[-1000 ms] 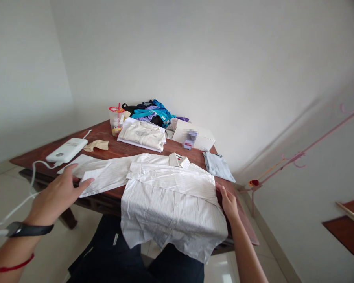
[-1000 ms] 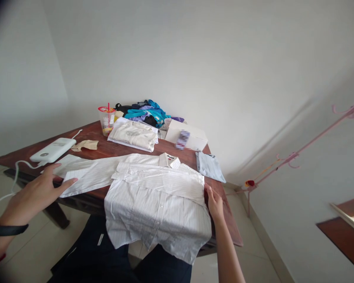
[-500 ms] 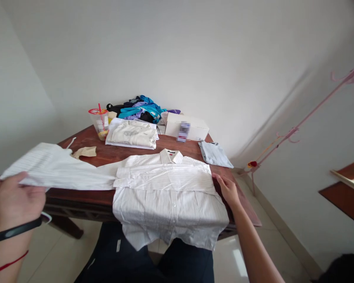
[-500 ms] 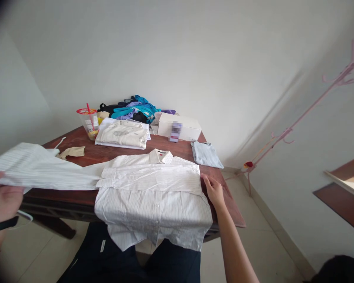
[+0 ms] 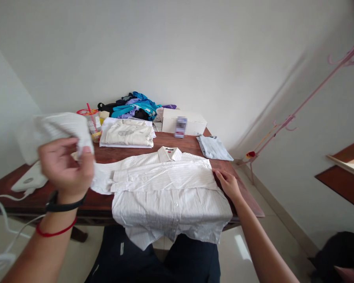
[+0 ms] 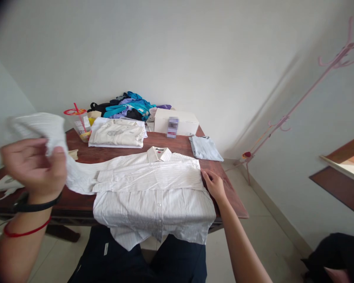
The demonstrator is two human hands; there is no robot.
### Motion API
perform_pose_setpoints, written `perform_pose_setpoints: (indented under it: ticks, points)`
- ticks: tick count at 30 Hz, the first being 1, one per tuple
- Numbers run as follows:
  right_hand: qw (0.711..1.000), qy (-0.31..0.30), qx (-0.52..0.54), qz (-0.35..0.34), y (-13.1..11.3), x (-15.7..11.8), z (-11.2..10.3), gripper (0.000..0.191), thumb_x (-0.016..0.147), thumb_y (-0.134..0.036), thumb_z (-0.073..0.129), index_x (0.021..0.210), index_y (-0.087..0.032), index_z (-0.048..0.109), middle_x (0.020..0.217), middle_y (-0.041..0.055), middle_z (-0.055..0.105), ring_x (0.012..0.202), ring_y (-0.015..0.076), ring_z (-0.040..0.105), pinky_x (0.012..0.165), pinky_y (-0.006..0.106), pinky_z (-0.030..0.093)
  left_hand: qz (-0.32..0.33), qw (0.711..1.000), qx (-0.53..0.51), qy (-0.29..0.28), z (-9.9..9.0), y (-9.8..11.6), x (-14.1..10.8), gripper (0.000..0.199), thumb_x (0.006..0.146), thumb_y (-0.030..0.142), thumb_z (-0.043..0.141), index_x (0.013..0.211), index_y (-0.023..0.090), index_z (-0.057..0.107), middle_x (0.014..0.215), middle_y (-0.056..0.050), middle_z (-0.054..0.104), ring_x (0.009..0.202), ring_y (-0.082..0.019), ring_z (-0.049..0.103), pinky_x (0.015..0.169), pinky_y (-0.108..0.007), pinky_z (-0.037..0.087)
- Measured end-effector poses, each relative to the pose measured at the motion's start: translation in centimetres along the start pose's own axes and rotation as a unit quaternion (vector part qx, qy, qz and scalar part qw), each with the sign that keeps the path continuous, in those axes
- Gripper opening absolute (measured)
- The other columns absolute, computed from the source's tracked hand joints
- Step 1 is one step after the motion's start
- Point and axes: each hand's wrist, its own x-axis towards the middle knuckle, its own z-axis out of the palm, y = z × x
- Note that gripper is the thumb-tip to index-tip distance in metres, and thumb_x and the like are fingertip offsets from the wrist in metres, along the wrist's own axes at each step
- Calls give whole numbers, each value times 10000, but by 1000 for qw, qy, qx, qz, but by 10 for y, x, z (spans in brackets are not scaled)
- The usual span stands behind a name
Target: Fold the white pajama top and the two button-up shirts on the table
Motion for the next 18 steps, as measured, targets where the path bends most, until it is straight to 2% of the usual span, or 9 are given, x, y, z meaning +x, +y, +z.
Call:
perform_pose_setpoints:
  ticks: [1,3,5,7,8,10,12,15,18]
  points:
    - [1000,1,-2,-5,0,0,1,494,935,-575,498,1100,-208,784,1128,88,772,1080,315,694,975,406,512,63,997,8,-35,12,16,-3,461,928,348,600,1283,124,409,1208,-131,557,1055,-241,619,924,-408,529]
    - [1000,6,-7,-27,-3,0,2,467,935,-554,502,1075,-205,780,1125,94,769,1084,305,687,987,404,505,177,972,-7,-154,36,49,-14,439,946,265,608,1343,169,450,1225,-96,613,1127,-237,625,1009,-393,501]
    - [999,12,-7,-52,-8,-2,3,437,937,-529,511,1054,-199,771,1137,101,760,1108,299,671,1008,411,493,234,898,-32,-371,59,74,-34,510,996,196,534,1478,229,373,1320,-80,612,1172,-210,624,1040,-369,490]
    - [999,5,6,-47,-19,-4,4,428,935,-523,526,1061,-185,757,1148,115,749,1082,293,676,964,408,517,266,811,-60,-518,74,87,-60,664,959,252,638,1548,228,332,1423,-112,566,1294,-268,560,1127,-432,432]
    - [999,-10,20,-34,-25,-4,5,436,934,-530,533,1075,-177,748,1147,123,746,1045,287,689,914,395,537,273,775,-66,-566,79,90,-74,731,920,319,707,1552,213,354,1482,-147,522,1343,-322,522,1149,-484,407]
    - [996,-57,64,5,-41,-5,8,476,937,-560,535,1130,-167,722,1141,135,744,956,267,713,789,355,562,260,734,-80,-623,81,90,-97,762,892,404,737,1544,195,402,1580,-194,406,1412,-385,447,1168,-529,380]
    - [988,-104,107,45,-56,-2,12,528,942,-596,519,1198,-163,680,1144,141,740,897,252,725,697,325,561,225,724,-97,-645,75,86,-109,711,916,450,696,1530,196,442,1635,-194,307,1453,-393,393,1179,-518,376]
    - [975,-141,141,100,-77,9,21,579,941,-632,498,1267,-168,616,1149,144,732,854,242,735,607,296,547,160,739,-110,-645,58,77,-108,616,947,471,642,1499,240,493,1666,-134,260,1468,-345,387,1184,-472,389]
    - [973,-168,125,95,-98,22,33,555,940,-600,518,1302,-185,586,1132,128,726,864,236,734,593,286,543,106,779,-99,-610,40,64,-96,460,979,423,599,1419,288,577,1576,-70,455,1406,-266,487,1167,-423,419]
